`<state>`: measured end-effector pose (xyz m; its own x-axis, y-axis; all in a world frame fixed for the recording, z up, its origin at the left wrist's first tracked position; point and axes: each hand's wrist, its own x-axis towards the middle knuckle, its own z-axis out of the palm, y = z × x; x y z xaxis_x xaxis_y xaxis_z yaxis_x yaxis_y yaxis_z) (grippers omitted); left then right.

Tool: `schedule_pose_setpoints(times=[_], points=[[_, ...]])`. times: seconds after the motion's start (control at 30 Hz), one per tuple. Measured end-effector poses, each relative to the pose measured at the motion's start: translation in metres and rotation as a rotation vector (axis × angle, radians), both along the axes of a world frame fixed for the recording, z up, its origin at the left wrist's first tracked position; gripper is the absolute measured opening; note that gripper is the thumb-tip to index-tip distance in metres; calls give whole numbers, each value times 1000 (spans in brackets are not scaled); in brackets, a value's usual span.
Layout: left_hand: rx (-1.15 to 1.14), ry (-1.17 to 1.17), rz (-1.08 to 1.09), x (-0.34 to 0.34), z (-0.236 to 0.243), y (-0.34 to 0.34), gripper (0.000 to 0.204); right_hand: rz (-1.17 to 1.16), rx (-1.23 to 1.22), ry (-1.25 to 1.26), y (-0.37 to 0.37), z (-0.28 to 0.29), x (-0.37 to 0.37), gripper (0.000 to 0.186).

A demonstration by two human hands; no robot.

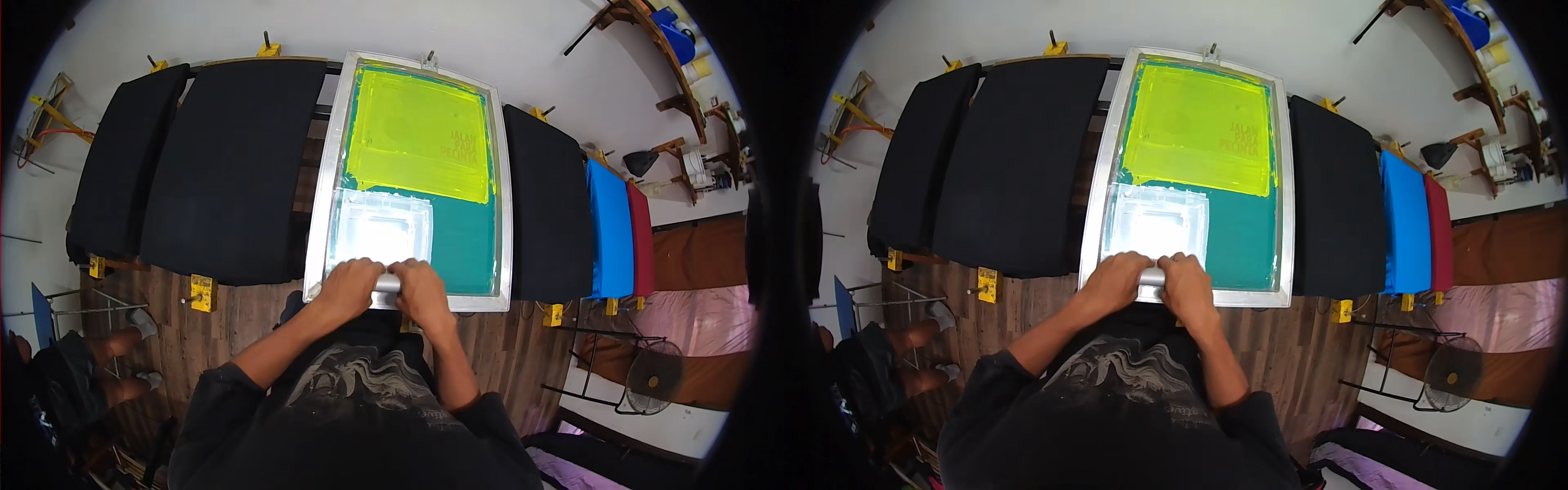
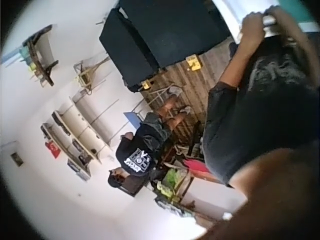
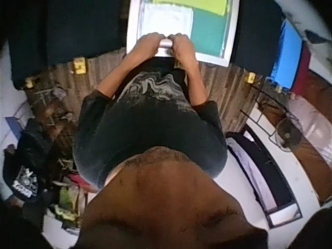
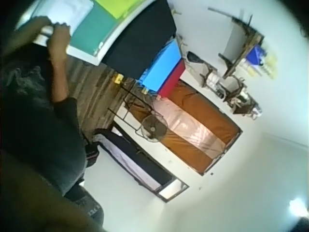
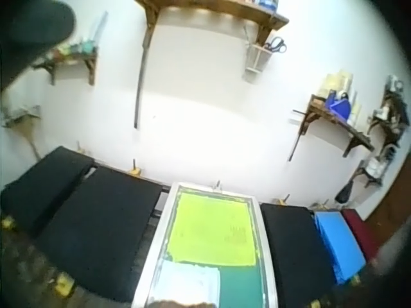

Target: Applying ink to a screen using a squeegee for garment printing.

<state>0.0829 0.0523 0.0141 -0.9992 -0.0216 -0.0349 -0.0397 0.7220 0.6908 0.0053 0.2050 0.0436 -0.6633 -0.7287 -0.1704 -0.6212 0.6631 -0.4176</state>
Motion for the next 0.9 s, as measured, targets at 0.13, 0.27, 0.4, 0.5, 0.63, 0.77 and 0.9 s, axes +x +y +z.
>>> schedule_pose_setpoints(times=[0.13, 0.27, 0.4, 0.5, 0.63, 0.77, 0.9], points=[[-16, -16, 30, -49, 1, -26, 23, -25, 73, 87, -30, -1, -47, 34], [-7, -66, 27, -81, -8, -39, 23, -25, 123, 41, -45, -12, -83, 31], [-56, -20, 19, -68, -10, -29, 22, -54, 83, 59, -36, -20, -69, 31], [-44, 5, 35, -40, -8, -18, 29, -56, 98, 47, -28, -16, -43, 33], [-12, 6, 1, -10, -9, -4, 28, -64, 29, 47, -9, -14, -7, 35], [-14, -57, -50, -11, 0, -6, 24, -33, 43, -25, -9, -1, -11, 32], [-50, -67, 6, -42, 13, -22, 24, -21, 74, 34, -29, 5, -43, 23]])
